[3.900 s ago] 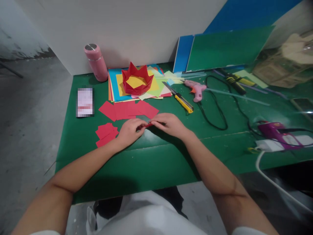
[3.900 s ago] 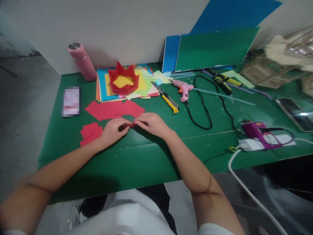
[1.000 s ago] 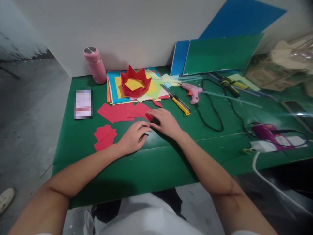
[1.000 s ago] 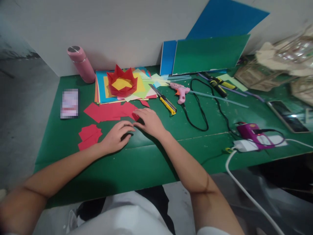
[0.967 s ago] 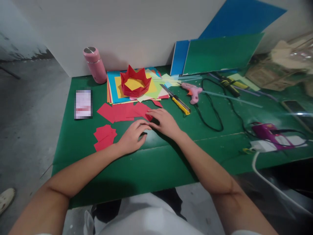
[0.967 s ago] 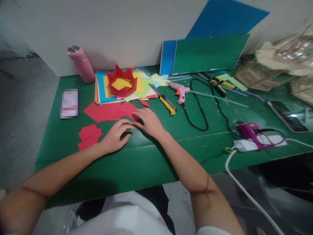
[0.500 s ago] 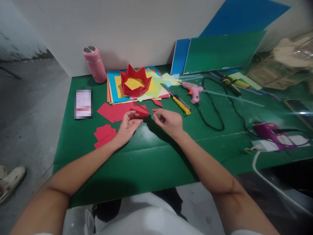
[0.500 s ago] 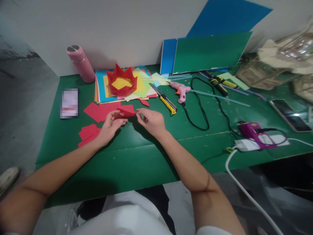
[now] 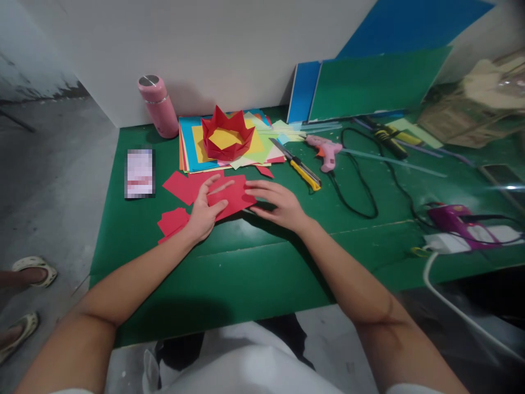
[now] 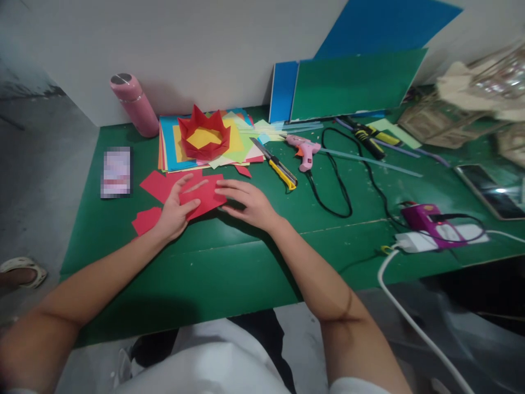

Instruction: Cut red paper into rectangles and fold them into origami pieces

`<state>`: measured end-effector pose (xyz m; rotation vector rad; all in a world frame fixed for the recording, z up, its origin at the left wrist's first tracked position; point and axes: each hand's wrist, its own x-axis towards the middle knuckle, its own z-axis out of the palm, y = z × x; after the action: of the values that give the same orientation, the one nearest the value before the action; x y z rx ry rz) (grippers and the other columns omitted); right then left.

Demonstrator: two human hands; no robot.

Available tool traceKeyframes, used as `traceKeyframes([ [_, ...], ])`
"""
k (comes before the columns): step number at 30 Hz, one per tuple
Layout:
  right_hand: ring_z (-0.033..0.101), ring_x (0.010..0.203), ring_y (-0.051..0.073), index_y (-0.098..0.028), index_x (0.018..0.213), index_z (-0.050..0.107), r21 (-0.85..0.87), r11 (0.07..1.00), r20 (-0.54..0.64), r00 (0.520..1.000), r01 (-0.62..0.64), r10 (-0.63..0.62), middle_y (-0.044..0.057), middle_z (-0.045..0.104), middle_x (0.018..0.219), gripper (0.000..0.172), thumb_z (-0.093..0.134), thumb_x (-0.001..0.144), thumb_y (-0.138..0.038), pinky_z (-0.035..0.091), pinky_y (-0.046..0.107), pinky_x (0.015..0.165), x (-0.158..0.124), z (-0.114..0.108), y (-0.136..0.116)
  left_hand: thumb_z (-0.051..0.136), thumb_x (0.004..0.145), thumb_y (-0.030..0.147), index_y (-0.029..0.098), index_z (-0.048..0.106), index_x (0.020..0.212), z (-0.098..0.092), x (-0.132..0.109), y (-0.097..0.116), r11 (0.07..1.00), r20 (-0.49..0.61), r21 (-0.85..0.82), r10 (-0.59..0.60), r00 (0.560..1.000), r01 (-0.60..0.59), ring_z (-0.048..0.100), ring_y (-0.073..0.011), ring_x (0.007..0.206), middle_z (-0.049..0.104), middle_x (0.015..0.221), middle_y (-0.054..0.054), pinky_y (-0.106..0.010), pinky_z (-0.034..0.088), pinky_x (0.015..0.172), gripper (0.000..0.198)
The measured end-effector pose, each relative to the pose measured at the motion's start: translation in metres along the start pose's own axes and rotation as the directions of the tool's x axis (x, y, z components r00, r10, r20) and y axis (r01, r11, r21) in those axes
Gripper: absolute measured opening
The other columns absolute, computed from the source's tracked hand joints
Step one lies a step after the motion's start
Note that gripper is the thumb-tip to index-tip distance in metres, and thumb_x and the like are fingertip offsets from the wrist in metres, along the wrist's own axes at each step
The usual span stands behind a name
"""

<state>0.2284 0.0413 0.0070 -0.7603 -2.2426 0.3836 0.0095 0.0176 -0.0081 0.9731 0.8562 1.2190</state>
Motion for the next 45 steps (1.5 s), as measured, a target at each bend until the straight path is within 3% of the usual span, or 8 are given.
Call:
traceKeyframes([
  [5,0.062,0.107,0.021,-0.029,0.108,0.071,0.097,0.986,-0.024,0.990,-0.137,0.140,0.007,0.061,0.127,0.026,0.061,0.086,-0.022,0.053,0.040,0.090,-0.003,0.001,0.004,0.070,0.079,0.029,0.027,0.049,0.127,0.000,-0.001,-0.005,0.989,0.049,0.134,0.053,0.997,-0.059,0.063,-0.0238,0.111,0.059,0.133,-0.008,-0.042,0.052,0.095,0.052],
  [9,0.068,0.093,0.018,-0.028,0.110,0.072,0.209,0.949,0.110,0.970,-0.235,0.216,0.004,0.073,0.106,0.026,0.062,0.086,-0.026,0.054,0.033,0.085,-0.003,0.004,0.000,0.065,0.082,0.026,0.022,0.061,0.113,-0.001,-0.001,-0.003,0.951,0.014,0.292,0.107,0.994,-0.107,0.058,-0.0222,0.119,0.063,0.127,-0.008,-0.041,0.046,0.103,0.032],
  [16,0.069,0.080,0.017,-0.023,0.085,0.075,0.339,0.897,0.071,0.959,-0.283,0.276,0.003,0.076,0.088,0.012,0.069,0.082,-0.033,0.054,0.032,0.080,0.001,0.004,-0.005,0.065,0.083,0.033,0.020,0.070,0.102,0.002,-0.003,0.000,0.927,0.087,0.353,0.105,0.991,-0.129,0.066,-0.0188,0.104,0.072,0.110,-0.007,-0.036,0.052,0.095,0.024],
  [20,0.069,0.083,0.019,-0.022,0.076,0.072,0.369,0.857,0.040,0.927,-0.360,0.372,0.004,0.075,0.087,0.017,0.070,0.079,-0.039,0.053,0.035,0.083,0.003,0.005,-0.008,0.073,0.077,0.037,0.021,0.072,0.097,0.006,-0.008,0.003,0.807,0.185,0.511,0.233,0.955,-0.296,0.068,-0.0189,0.096,0.073,0.104,-0.006,-0.036,0.053,0.092,0.026],
  [24,0.066,0.074,0.018,-0.020,0.074,0.067,0.393,0.806,0.051,0.886,-0.442,0.461,0.004,0.071,0.079,0.024,0.073,0.075,-0.043,0.053,0.033,0.074,0.002,0.009,-0.013,0.072,0.080,0.034,0.021,0.074,0.089,0.006,-0.012,0.004,0.696,0.216,0.634,0.261,0.941,-0.338,0.069,-0.0184,0.090,0.074,0.096,-0.005,-0.036,0.054,0.088,0.016],
  [33,0.061,0.064,0.012,-0.022,0.102,0.059,0.664,0.530,0.153,0.790,-0.527,0.594,-0.003,0.068,0.076,0.043,0.080,0.067,-0.037,0.051,0.027,0.065,0.004,0.015,-0.014,0.071,0.081,0.028,0.021,0.074,0.087,0.003,-0.008,-0.001,0.721,0.166,0.603,0.305,0.938,-0.341,0.069,-0.0170,0.090,0.073,0.097,-0.005,-0.034,0.056,0.086,0.010],
  [40,0.060,0.062,0.012,-0.017,0.080,0.071,0.659,0.478,0.251,0.769,-0.581,0.589,0.001,0.069,0.073,0.031,0.081,0.065,-0.042,0.051,0.028,0.063,0.007,0.014,-0.019,0.071,0.080,0.027,0.022,0.072,0.089,0.007,-0.008,0.007,0.749,0.202,0.544,0.320,0.926,-0.378,0.067,-0.0163,0.093,0.072,0.098,-0.004,-0.033,0.054,0.088,0.011],
  [45,0.060,0.060,0.012,-0.017,0.077,0.071,0.646,0.448,0.270,0.734,-0.618,0.623,0.002,0.069,0.070,0.035,0.082,0.061,-0.046,0.051,0.027,0.059,0.007,0.014,-0.022,0.073,0.077,0.034,0.019,0.066,0.090,0.009,-0.010,0.006,0.842,0.068,0.485,0.233,0.970,-0.236,0.066,-0.0156,0.086,0.069,0.092,-0.004,-0.030,0.055,0.079,0.021],
])
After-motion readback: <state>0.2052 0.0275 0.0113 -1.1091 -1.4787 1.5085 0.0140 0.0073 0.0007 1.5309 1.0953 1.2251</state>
